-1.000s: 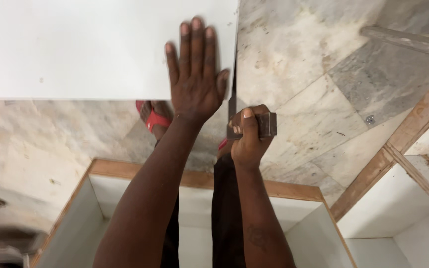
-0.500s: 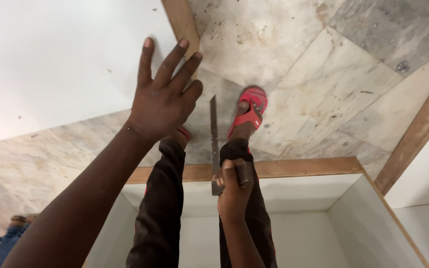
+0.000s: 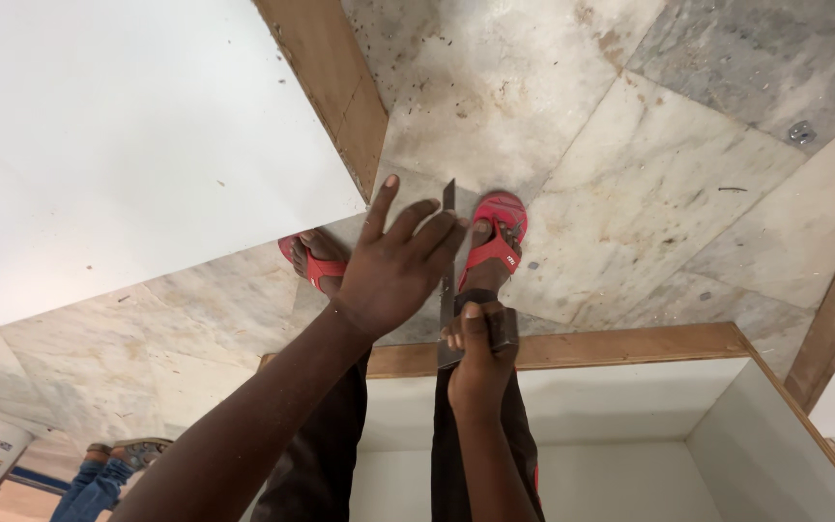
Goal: The person uses a metal L-square tool to scrape and smooth the edges of a white rectangular board. They work along the long and short sides of the board, which is placed on a tiled floor. The person also handles a roll of tape and a wooden trim piece during the process.
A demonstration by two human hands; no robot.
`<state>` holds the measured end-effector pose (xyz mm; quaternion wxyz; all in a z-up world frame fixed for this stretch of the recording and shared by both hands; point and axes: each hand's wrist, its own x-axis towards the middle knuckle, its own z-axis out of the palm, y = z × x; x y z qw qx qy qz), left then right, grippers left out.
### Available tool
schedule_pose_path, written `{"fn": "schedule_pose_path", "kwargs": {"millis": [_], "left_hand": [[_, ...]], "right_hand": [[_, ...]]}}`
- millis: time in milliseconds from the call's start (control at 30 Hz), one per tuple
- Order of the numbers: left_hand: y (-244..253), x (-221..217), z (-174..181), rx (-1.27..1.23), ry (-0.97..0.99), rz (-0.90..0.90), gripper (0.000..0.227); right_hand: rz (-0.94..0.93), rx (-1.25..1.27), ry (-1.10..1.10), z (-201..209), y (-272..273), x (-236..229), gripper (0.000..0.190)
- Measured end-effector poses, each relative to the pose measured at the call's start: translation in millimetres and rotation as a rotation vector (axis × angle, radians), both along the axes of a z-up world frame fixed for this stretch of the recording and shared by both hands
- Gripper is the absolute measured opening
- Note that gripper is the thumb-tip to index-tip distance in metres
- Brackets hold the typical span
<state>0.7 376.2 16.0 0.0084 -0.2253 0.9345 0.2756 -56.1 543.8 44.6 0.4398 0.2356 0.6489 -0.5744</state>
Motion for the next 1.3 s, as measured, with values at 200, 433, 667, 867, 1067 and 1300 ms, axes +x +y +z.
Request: {"fn": "schedule_pose_path", "kwargs": {"millis": [200,433,667,867,1067,1300], "left_hand": [[-45,14,-2,-0.049,-0.069,0.179,0.044],[-96,40,6,-0.333,-0.446,-0.218,0.079],[-115,43,36,-0.668,-0.518,-0.592,0.060],[-122,41,53,-0.564,-0.519,-0.705,0.048],[-137,-4,44,-0.373,-0.390,-0.480,0.053],[-143,-11,28,-0.275,-0.431,-0.566,0.017]], "right_hand": [[-0.342,-0.346,-0.111,-2,12,-38,0.028],[-0.377,-0.397,-0.113,-6,21,-48,0.021],[-0.346,-0.488,-0.162,-6,17,-47,0.019],[-0.293,-0.519,-0.164,-4,17,-46,0.018],[-0.289,-0.525,-0.190,-9,22,-41,0.016],[-0.273,-0.477,-0.189,-10,26,-39,0.016]]}}
